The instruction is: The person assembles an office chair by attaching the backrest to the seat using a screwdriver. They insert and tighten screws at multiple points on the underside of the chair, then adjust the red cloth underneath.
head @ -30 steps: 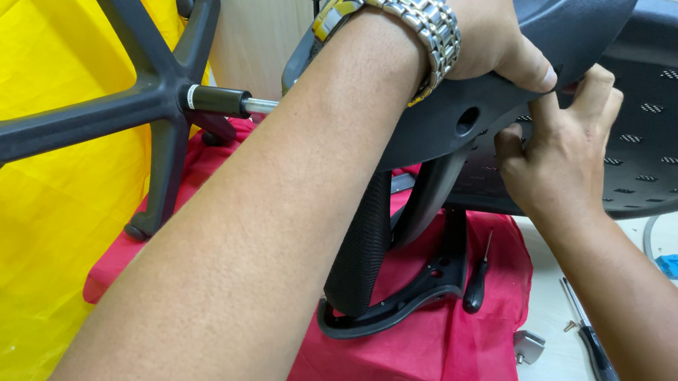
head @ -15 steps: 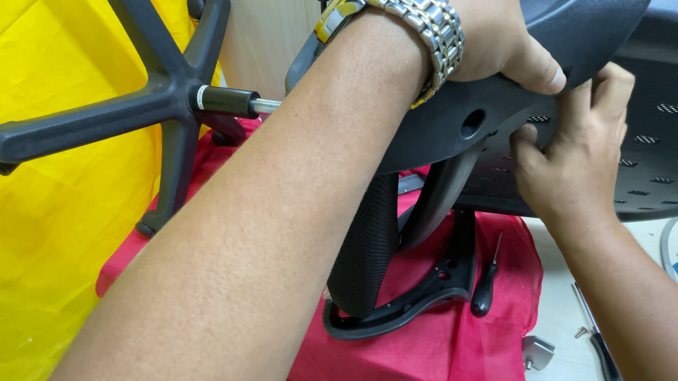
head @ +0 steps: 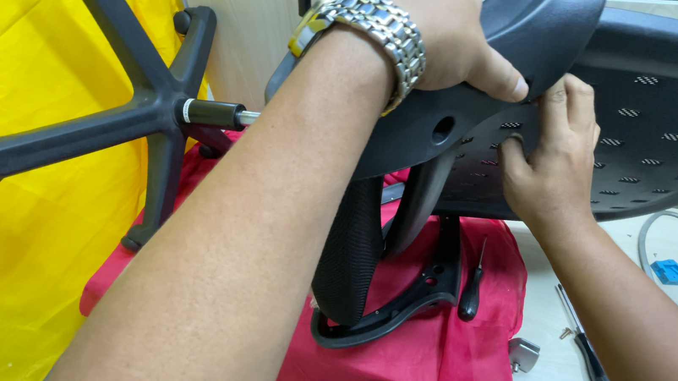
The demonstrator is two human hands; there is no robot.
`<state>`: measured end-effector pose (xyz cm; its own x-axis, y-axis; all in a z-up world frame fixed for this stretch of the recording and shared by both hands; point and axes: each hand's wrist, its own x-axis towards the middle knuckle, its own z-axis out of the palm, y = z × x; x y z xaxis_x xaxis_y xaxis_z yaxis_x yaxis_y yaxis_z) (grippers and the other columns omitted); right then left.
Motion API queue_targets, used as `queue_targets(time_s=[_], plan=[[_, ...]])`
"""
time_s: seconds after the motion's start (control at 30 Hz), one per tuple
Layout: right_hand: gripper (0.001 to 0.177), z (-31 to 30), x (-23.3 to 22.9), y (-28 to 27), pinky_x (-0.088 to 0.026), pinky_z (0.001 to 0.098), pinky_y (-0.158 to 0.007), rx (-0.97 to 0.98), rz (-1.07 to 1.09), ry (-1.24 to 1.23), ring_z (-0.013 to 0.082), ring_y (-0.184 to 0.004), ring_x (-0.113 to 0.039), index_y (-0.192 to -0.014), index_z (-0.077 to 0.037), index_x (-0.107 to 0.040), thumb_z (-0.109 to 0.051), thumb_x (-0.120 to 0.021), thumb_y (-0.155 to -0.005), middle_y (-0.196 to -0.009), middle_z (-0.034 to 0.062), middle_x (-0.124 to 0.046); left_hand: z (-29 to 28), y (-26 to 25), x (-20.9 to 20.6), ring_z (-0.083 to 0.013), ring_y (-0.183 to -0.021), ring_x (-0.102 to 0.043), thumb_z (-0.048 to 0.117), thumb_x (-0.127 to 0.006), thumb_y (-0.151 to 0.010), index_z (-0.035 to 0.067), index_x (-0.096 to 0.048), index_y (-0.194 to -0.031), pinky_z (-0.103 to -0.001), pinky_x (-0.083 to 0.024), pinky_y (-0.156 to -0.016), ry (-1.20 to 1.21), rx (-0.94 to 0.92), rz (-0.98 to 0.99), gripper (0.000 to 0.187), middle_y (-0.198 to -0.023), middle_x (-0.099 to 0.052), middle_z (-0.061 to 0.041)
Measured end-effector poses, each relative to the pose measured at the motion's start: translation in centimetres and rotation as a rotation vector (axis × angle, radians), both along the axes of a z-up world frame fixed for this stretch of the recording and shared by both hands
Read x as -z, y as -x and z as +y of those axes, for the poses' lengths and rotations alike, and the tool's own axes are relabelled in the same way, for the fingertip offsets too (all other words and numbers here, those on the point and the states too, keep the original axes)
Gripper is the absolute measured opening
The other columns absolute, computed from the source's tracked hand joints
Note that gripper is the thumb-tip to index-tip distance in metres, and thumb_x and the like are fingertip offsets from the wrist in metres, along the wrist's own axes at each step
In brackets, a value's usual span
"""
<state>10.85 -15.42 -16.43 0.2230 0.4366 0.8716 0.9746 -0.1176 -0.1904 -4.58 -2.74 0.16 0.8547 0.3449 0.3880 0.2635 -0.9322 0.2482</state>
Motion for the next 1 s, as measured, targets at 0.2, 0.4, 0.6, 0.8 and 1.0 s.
queue_targets(time_s=[0.2, 0.4, 0.6, 0.8, 1.0], plan=[[0.068, -1.0, -0.8, -0.9, -0.036, 0.0518, -0.107, 0.01, -0.073, 0.09, 0.0364, -0.127, -0.047, -0.144, -0.016, -0.057, -0.005, -0.07, -0.077, -0.139, 0.0166, -0.046, 0.1, 0.5, -0.9, -0.0333, -0.098, -0.073, 0.069, -0.086, -0.063, -0.003, -0.053, -0.132, -0.039, -0.058, -0.082, -0.063, -0.076, 0.115, 0.105, -0.114, -0.069, -0.025], [0.069, -1.0, -1.5, 0.2, -0.025, 0.0695, -0.112, -0.014, -0.074, 0.12, 0.0421, -0.131, -0.039, -0.144, -0.02, -0.061, -0.006, -0.071, -0.077, -0.143, 0.02, -0.04, -0.1, 0.7, -1.4, -0.0304, -0.098, -0.074, 0.068, -0.083, -0.063, -0.001, -0.052, -0.134, -0.037, -0.057, -0.085, -0.014, -0.036, 0.142, 0.103, -0.11, -0.071, -0.024], [0.069, -0.9, -0.9, 0.6, -0.016, 0.0737, -0.119, -0.039, 0.006, 0.088, 0.0424, -0.134, -0.038, -0.143, -0.026, -0.062, -0.002, -0.066, -0.078, -0.145, 0.0212, -0.037, -0.2, 0.8, -1.5, -0.0294, -0.102, -0.073, 0.067, -0.084, -0.065, -0.002, -0.052, -0.135, -0.037, -0.057, -0.088, -0.006, -0.028, 0.172, 0.103, -0.112, -0.071, -0.025], [0.071, -1.4, -1.1, -0.1, -0.021, 0.0669, -0.121, -0.068, -0.067, 0.05, 0.0387, -0.134, -0.039, -0.148, -0.023, -0.065, -0.002, -0.065, -0.081, -0.144, 0.0204, -0.041, -0.6, 1.1, -1.6, -0.027, -0.105, -0.073, 0.066, -0.085, -0.066, 0.001, -0.05, -0.138, -0.035, -0.056, -0.089, 0.037, -0.025, 0.148, 0.104, -0.114, -0.072, -0.021], [0.052, -2.8, -2.4, -1.9, -0.022, 0.0594, -0.112, -0.027, -0.166, -0.019, 0.0366, -0.136, -0.037, -0.13, -0.029, -0.07, -0.007, -0.075, -0.082, -0.142, 0.0116, -0.05, -1.3, 1.1, -1.9, -0.0248, -0.102, -0.074, 0.064, -0.085, -0.065, 0.003, -0.051, -0.138, -0.035, -0.057, -0.088, 0.048, -0.1, 0.174, 0.101, -0.111, -0.073, -0.019]])
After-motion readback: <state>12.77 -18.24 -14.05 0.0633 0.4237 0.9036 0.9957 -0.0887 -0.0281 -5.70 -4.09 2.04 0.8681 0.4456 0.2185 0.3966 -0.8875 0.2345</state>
